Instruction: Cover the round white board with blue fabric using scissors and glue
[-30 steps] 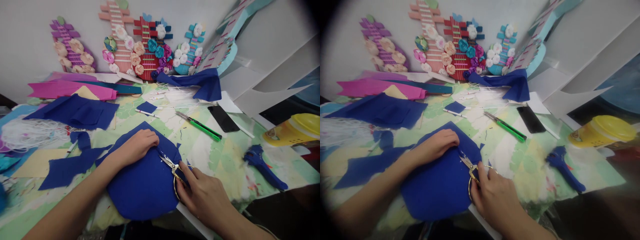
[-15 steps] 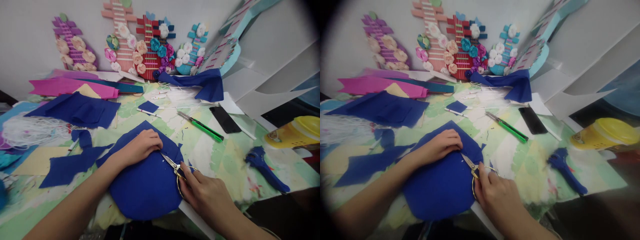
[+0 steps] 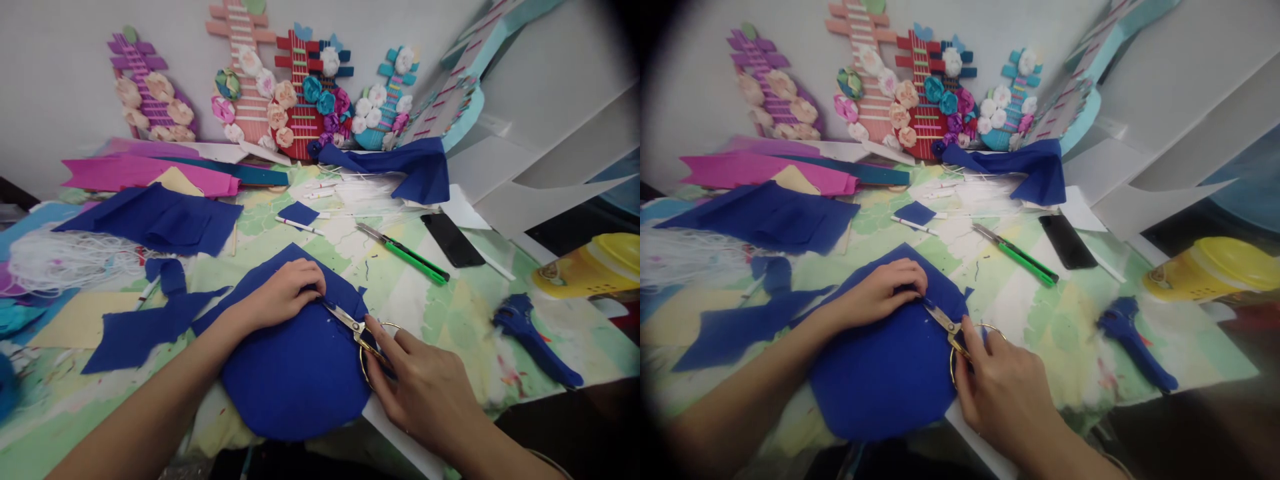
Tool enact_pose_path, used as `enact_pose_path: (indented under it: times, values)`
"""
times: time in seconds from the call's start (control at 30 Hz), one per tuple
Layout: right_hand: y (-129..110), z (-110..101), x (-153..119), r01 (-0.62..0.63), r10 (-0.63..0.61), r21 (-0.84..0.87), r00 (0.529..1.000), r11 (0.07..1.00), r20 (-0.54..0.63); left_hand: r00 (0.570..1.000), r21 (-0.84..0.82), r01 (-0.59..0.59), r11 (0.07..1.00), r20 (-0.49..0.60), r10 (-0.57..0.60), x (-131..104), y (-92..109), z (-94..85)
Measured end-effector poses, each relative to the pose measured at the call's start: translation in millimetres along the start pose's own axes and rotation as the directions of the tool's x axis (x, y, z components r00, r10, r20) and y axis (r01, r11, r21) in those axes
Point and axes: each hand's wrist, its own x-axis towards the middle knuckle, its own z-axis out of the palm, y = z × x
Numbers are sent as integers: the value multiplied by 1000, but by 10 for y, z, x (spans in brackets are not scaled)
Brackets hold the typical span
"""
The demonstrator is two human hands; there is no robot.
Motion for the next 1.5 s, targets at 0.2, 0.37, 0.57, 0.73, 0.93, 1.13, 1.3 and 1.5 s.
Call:
enact_pose_path:
  times: [0.2,0.37,0.57,0.73,0.93,1.13,1.3,1.5]
  values:
    - [-14,5,59,49,-49,-45,999,998,11,1000,-59,11,998,-14,-12,-2,-17,11]
    - [-39,9,124,78,-79,-69,997,995,-5,1000,-59,18,998,-4,-18,-9,-15,9]
    - [-15,54,118,138,-145,-114,988,984,-55,1000,-41,16,999,-4,-17,-19,-30,18]
    - [-1,27,173,96,-100,-89,994,991,-47,999,-80,15,997,-30,-17,-6,-59,15]
    - [-27,-8,233,17,-16,-44,999,999,34,998,-142,8,990,-57,-17,-1,-56,3]
    - [-51,-35,307,17,-14,-41,996,999,84,998,-187,3,982,-56,-14,6,-81,-3]
    - [-55,-39,362,84,-78,-66,993,994,88,999,-199,13,980,-40,-21,9,-95,-9]
    - [-24,-24,369,140,-137,-71,989,988,48,998,-238,31,971,-53,-45,7,-107,-1]
